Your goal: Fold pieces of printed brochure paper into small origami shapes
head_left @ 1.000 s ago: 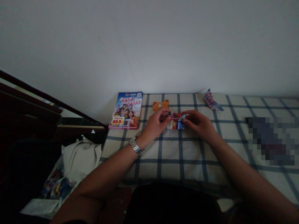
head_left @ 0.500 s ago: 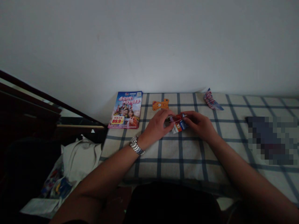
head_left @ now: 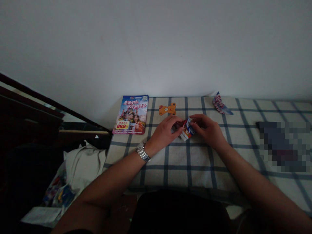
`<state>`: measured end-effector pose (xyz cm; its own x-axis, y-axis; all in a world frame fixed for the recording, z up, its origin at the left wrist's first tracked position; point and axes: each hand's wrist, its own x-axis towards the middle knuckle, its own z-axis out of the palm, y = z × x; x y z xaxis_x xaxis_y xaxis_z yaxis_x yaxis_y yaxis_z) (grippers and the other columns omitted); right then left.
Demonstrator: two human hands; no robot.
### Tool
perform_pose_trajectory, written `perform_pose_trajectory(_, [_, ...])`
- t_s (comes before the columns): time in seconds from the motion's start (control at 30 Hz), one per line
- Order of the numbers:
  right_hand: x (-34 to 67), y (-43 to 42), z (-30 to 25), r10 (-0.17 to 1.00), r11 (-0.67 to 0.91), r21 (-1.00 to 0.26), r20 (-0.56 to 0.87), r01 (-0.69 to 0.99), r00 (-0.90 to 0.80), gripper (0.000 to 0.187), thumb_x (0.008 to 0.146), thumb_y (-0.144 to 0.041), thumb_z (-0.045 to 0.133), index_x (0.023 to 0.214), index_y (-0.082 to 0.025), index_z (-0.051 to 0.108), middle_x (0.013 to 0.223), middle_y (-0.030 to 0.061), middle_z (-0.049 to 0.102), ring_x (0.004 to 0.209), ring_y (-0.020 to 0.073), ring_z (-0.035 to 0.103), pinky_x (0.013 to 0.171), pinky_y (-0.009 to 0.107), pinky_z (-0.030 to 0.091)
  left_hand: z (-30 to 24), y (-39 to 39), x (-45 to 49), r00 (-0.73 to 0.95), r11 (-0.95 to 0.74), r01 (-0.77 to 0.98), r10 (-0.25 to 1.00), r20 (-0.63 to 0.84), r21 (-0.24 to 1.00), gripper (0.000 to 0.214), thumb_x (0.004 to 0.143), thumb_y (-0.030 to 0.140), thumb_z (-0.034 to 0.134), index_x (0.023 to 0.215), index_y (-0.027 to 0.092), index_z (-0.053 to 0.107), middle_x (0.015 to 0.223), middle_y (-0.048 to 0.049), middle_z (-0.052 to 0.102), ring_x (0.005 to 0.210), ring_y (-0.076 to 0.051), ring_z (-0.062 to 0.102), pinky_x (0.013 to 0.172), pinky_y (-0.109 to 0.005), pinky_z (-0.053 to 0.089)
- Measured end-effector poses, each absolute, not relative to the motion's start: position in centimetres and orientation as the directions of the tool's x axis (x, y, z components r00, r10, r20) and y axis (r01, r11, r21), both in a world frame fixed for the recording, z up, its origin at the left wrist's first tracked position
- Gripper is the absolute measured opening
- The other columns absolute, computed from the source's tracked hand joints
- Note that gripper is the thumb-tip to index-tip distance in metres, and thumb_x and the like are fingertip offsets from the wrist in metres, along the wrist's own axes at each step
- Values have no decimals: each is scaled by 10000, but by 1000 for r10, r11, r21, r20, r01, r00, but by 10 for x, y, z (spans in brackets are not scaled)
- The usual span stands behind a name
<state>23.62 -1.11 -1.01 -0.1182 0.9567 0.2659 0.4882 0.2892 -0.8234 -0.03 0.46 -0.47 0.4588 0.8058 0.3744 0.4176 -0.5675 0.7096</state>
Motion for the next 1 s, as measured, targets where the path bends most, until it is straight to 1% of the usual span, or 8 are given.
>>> perform_pose_trajectory(0.13, [235,-12,-9,918,380,-735,372,562,-135,187,1001,-391,687,1113,-244,718,928,36,741,695,174,685,683,337,597,-8,6,0,429,-542,416,825,367,730,222,986,207,719,1195,223,647,1076,-31,714,976,-174,708,929,-347,596])
perform_pose_trajectory(0.2, [234,-13,-7,889,442,-679,419,586,-185,199,1008,-376,683,1152,-243,714,1027,58,722,720,171,677,688,343,598,-8,6,0,416,-535,419,831,369,734,220,985,201,717,1193,221,649,1082,-32,722,975,-172,712,935,-348,598])
perform_pose_trajectory(0.33, [234,-14,-5,834,539,-589,471,602,-287,322,982,-392,733,1275,-265,690,1276,111,668,975,236,719,778,381,638,-5,6,0,379,-527,434,842,383,730,226,975,178,719,1186,216,646,1113,-38,732,1006,-179,718,957,-357,597])
perform_pose_trajectory(0.43, [232,-15,-4,807,572,-525,496,630,-320,341,989,-371,727,1314,-283,678,1307,116,667,1122,274,712,887,416,648,-4,5,0,363,-523,415,845,392,744,223,972,163,714,1180,209,647,1104,-38,736,981,-172,721,929,-339,602])
perform_pose_trajectory(0.53, [231,-14,-3,785,591,-459,517,663,-341,323,1011,-333,695,1330,-293,674,1288,113,708,1153,291,712,980,462,625,-5,6,0,358,-507,416,855,376,755,199,981,180,706,1169,210,652,1089,-37,735,939,-165,719,898,-329,605])
perform_pose_trajectory(0.6, [231,-14,-3,772,599,-419,529,683,-353,328,1013,-325,692,1339,-296,671,1266,109,738,1153,305,714,1004,491,610,-6,6,-1,360,-502,412,856,371,760,201,984,188,704,1176,213,652,1078,-34,735,930,-163,717,893,-325,604])
perform_pose_trajectory(0.8, [233,-15,-6,777,598,-410,508,688,-373,340,1054,-305,620,1392,-319,656,1332,96,740,1192,285,722,1001,461,621,-6,7,0,333,-493,390,863,380,778,191,969,171,701,1150,211,656,1056,-28,730,923,-163,711,893,-326,606])
perform_pose_trajectory(1.0, [233,-16,-7,766,614,-364,490,701,-417,390,1072,-262,571,1453,-332,624,1412,86,718,1226,285,711,1021,478,615,-2,6,1,317,-471,372,875,367,800,134,973,160,675,1095,203,640,1023,-23,714,868,-147,697,811,-288,598])
